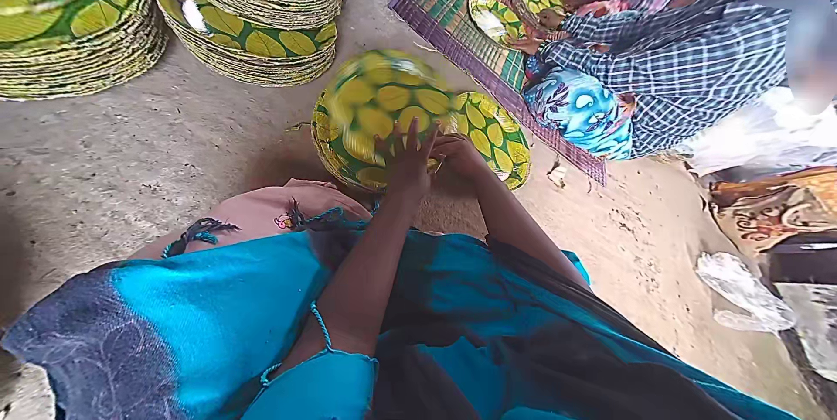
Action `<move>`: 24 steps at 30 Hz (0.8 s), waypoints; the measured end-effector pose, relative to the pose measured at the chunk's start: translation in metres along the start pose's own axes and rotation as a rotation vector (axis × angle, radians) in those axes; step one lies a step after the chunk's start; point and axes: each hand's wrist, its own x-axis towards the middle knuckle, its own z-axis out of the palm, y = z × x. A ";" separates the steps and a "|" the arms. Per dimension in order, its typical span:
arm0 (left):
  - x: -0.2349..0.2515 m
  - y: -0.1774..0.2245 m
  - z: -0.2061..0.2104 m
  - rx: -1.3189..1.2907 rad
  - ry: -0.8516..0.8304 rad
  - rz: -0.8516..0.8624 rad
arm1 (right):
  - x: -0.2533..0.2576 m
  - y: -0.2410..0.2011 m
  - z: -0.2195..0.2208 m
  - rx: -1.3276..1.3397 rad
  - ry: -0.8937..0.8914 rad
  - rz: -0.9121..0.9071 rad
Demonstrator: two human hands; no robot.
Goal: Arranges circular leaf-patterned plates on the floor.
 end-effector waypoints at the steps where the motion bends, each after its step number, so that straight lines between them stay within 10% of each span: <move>1: 0.001 -0.001 -0.005 0.019 -0.133 -0.081 | -0.002 0.000 0.004 -0.042 -0.008 0.060; 6: 0.003 -0.014 -0.003 0.058 -0.540 -0.140 | -0.025 -0.035 -0.007 -0.229 -0.111 0.733; 8: 0.004 -0.011 -0.003 0.046 -0.574 -0.114 | -0.011 -0.071 -0.050 -0.206 -0.522 1.001; 11: 0.002 -0.008 0.002 0.000 -0.452 -0.032 | -0.023 -0.024 -0.010 -0.277 0.019 0.863; 17: 0.004 -0.002 0.000 0.042 -0.028 0.059 | 0.004 -0.012 -0.007 0.073 0.010 0.075; 24: 0.001 -0.009 -0.009 0.086 -0.606 -0.090 | -0.021 0.000 0.010 -0.170 -0.167 0.723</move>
